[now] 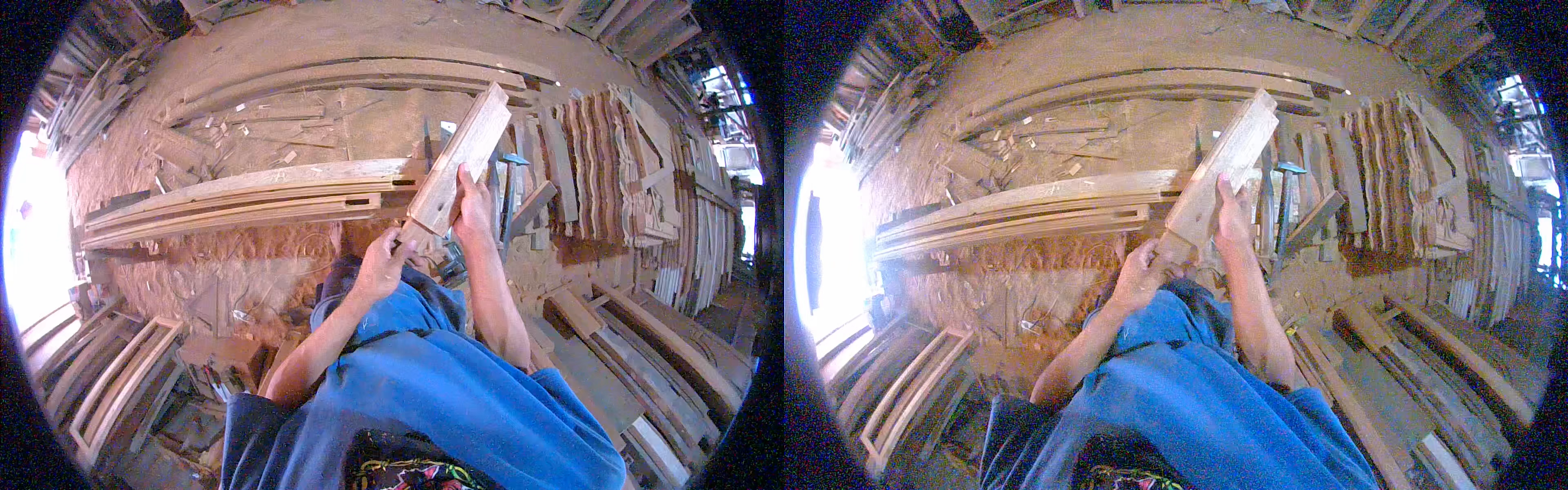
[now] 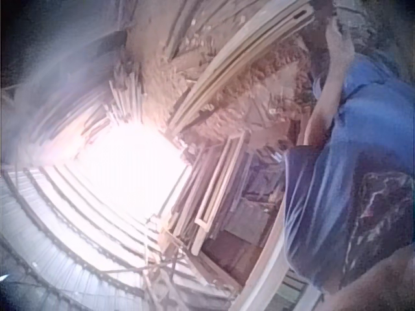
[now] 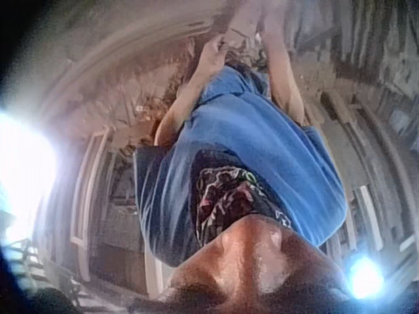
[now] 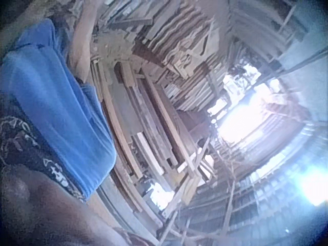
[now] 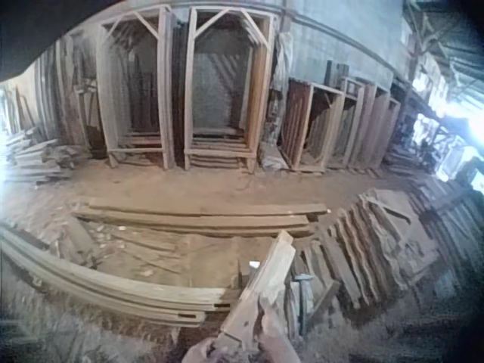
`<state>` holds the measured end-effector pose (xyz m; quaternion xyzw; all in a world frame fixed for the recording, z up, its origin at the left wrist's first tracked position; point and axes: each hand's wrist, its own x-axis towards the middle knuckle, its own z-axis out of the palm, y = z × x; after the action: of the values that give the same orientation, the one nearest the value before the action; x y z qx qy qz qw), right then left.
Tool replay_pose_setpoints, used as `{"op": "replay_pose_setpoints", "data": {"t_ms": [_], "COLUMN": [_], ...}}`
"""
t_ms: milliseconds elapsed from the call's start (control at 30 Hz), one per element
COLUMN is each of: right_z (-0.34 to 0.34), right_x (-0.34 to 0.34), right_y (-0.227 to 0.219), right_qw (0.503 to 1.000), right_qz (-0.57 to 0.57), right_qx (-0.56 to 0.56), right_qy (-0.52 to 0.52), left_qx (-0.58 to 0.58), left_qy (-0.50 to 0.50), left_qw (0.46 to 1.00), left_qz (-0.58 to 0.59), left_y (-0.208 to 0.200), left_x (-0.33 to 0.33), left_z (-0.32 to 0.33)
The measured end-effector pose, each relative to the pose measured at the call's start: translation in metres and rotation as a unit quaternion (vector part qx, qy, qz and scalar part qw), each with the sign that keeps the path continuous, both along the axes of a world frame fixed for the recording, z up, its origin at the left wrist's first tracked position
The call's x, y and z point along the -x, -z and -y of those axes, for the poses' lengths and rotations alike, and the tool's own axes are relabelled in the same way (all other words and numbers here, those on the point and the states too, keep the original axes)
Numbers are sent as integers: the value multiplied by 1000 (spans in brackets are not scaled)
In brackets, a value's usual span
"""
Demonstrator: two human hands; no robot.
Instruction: The person uses a hammer and chisel to split a small wooden block, then uses a hand plane to smooth the edges of the resulting pieces. The person repeatedly planes the wood and inspects the surfaces.
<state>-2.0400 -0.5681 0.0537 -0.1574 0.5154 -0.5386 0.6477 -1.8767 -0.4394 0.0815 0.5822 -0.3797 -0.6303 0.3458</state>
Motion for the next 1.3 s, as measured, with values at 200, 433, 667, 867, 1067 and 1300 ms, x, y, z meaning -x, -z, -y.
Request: {"op": "replay_pose_setpoints", "data": {"t_ms": [200, 433, 667, 867, 1067, 1300], "right_z": [-13, -15, -22, -34, -37, -17], "right_x": [11, 10, -1, -5, -7, -9], "right_y": [-15, -13, -20, -21, -19, -12], "right_qw": [990, 971, 969, 971, 940, 886], "right_qz": [54, -28, -3, -21, -129, -285], "right_qx": [3, 24, 42, 34, 258, 267], "right_qy": [-133, -236, -242, -236, -184, -250], "left_qx": [16, 14, -9, -30, -3, 23], "left_qy": [-111, -141, -203, -158, -161, -171], "left_qw": [994, 990, 978, 987, 983, 978], "left_qz": [-4, 19, -51, -5, 83, 116], "left_y": [-1, 15, 25, 32, 59, 78], "left_x": [-38, -60, -67, -77, -92, -110], "left_z": [-13, -30, -41, -54, -71, -90]}}
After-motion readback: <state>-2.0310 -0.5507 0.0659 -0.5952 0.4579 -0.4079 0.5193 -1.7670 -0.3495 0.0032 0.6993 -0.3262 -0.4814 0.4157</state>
